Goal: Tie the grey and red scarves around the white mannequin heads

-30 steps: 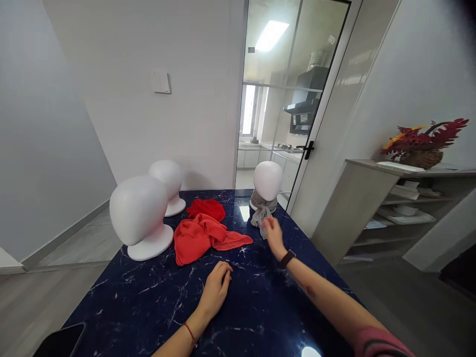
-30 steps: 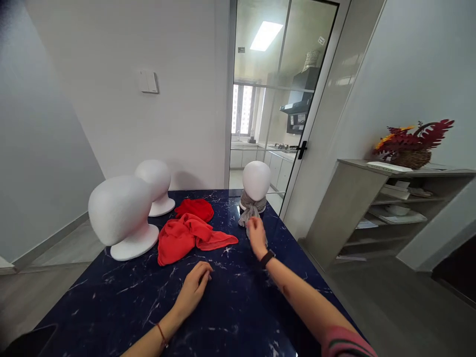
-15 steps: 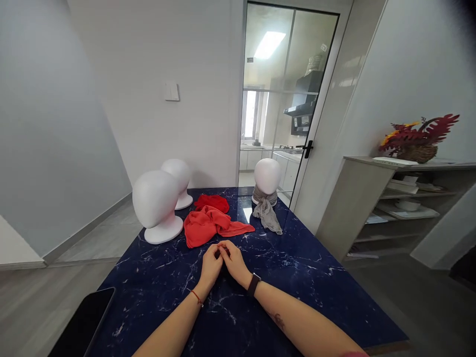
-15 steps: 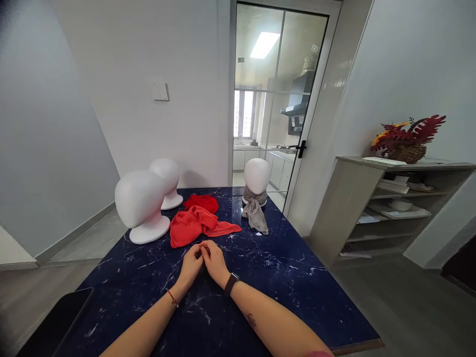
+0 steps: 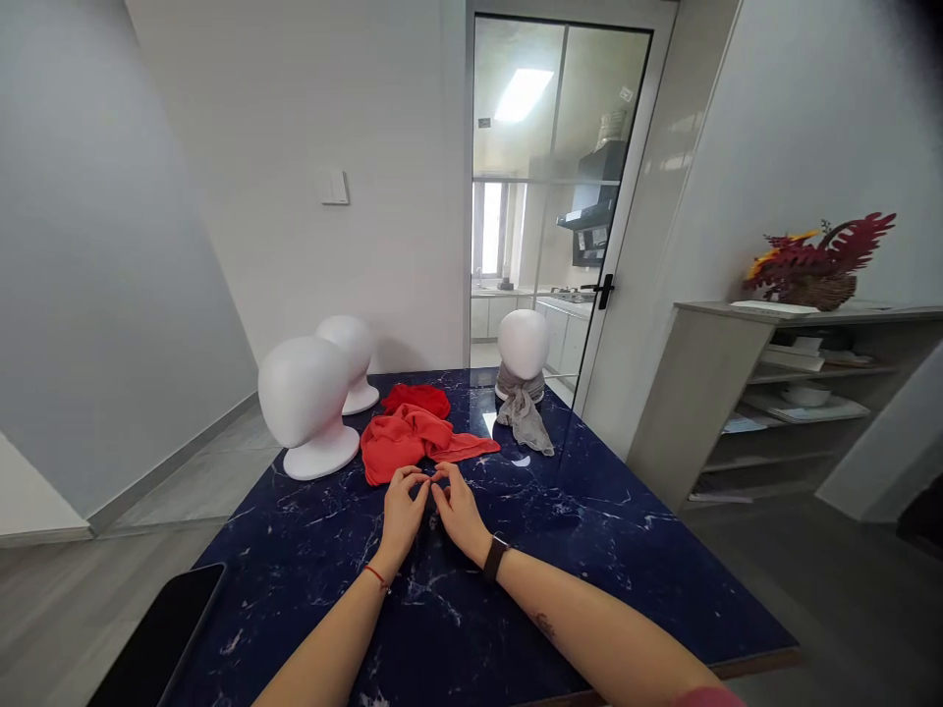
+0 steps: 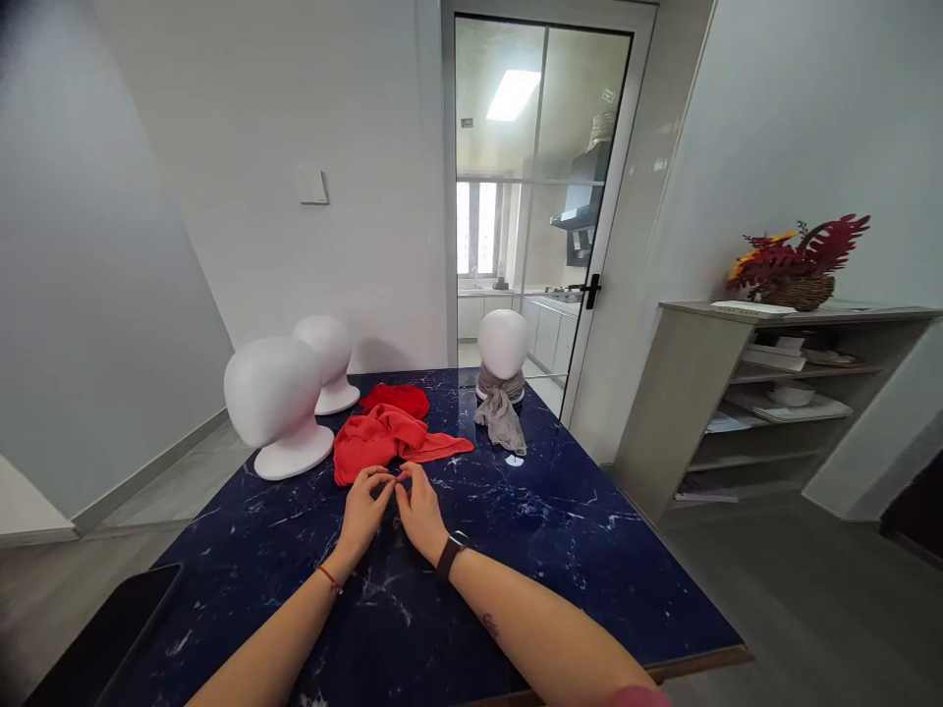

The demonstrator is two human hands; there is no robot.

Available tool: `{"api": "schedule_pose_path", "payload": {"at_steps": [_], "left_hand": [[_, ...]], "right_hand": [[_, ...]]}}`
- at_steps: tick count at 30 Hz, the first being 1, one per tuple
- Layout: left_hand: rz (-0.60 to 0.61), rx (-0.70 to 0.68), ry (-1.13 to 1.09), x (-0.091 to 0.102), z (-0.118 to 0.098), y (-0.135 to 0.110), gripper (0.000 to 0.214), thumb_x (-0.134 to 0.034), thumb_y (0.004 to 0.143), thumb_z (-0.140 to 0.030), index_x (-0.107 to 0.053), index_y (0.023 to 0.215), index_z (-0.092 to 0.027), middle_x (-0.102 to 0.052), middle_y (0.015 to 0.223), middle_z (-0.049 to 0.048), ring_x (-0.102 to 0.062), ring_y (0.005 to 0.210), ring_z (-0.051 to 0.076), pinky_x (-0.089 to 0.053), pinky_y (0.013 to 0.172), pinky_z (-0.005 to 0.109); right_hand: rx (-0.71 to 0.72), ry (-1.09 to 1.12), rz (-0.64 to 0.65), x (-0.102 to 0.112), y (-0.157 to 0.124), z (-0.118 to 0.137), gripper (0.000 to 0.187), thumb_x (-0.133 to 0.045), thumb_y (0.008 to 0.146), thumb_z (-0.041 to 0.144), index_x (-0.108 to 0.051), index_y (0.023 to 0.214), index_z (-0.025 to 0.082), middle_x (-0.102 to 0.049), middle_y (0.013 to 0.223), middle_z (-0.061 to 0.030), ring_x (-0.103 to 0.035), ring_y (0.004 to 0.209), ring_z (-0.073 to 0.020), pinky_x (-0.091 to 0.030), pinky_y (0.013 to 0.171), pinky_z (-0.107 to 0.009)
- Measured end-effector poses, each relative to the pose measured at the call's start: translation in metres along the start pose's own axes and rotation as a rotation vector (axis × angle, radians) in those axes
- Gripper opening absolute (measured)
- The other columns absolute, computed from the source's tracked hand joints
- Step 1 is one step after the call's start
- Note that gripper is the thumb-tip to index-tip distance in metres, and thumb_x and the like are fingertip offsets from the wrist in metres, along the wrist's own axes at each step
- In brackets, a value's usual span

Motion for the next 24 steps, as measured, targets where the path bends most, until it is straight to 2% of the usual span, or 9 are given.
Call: {"api": "schedule_pose_path", "payload": {"at_steps": [6,15,24], "left_hand": [[0.003,0.008,0.046,-0.001,0.005,0.001,0.017,-0.056,0.078,-0.027,-0.069,0.077,-0.018,-0.056,0.098,0.0079,-0.055,0.097,0.022,-0.045,0.088,0.038],[0.039,-0.079,0.138,-0.004,-0.004,0.000,0.015,-0.053,0.078,-0.024,-0.067,0.073,-0.018,-0.056,0.100,0.0079,-0.056,0.097,0.022,-0.045,0.088,0.038],[-0.063,-0.038,0.192,0.008,-0.001,0.001,0.011,-0.055,0.073,-0.019,-0.062,0.064,-0.018,-0.056,0.099,0.0072,-0.057,0.095,0.022,-0.045,0.086,0.038]], "right_hand": [[-0.025,0.027,-0.001,0.000,0.001,-0.004,0.028,-0.044,0.083,0.019,-0.047,0.110,0.020,-0.059,0.094,-0.0045,-0.057,0.068,-0.0139,-0.048,0.066,-0.029],[-0.034,0.025,0.017,-0.001,0.001,-0.005,0.025,-0.042,0.085,0.020,-0.046,0.110,0.021,-0.059,0.091,-0.0035,-0.057,0.065,-0.0129,-0.048,0.062,-0.026],[-0.034,0.098,0.134,-0.011,-0.004,0.000,0.025,-0.038,0.089,0.023,-0.041,0.113,0.022,-0.060,0.101,-0.0043,-0.053,0.048,-0.0077,-0.047,0.052,-0.024]]}}
Point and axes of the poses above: each hand's wrist, its own y-axis towards the middle knuckle, its own x-axis out of the back of the hand, z = x × y, the point moved 8 cm from there along y, towards the middle knuckle
